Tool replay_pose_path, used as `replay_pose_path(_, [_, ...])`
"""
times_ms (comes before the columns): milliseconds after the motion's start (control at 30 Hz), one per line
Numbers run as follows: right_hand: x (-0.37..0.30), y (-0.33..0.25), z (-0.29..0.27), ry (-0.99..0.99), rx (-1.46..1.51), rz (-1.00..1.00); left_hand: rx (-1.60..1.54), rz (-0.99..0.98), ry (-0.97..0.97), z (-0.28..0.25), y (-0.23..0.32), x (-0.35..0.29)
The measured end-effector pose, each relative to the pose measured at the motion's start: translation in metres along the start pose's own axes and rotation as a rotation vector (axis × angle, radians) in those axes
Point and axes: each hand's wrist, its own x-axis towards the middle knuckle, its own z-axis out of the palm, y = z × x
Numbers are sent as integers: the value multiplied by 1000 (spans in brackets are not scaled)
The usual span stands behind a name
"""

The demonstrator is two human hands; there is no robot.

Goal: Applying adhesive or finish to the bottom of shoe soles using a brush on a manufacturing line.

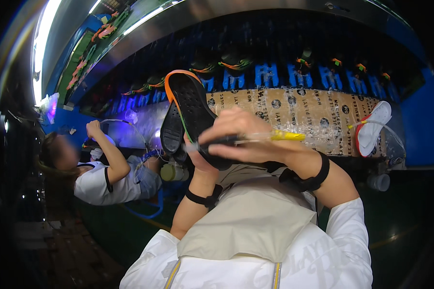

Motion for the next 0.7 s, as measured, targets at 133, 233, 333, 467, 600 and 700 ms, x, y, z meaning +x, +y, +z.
replay_pose_path(133, [1, -11, 0, -90, -341, -71, -17, 19, 82, 3, 8, 11])
replay_pose_path(233, [0, -18, -9, -165, -84, -27, -105, -44, -224, 21, 14, 15])
replay_pose_path(333, [-4, -13, -4, 56, -192, 55, -109, -34, -206, 27, 20, 14])
replay_pose_path(467, [1, -30, -14, -211, -143, 33, -171, -87, -345, 23, 26, 24])
replay_pose_path(600, [0, -30, -17, -114, -26, 80, -177, -99, -323, 32, 40, 25])
replay_pose_path(700, [1, -31, -16, -212, -66, 17, -110, -63, -346, 33, 44, 31])
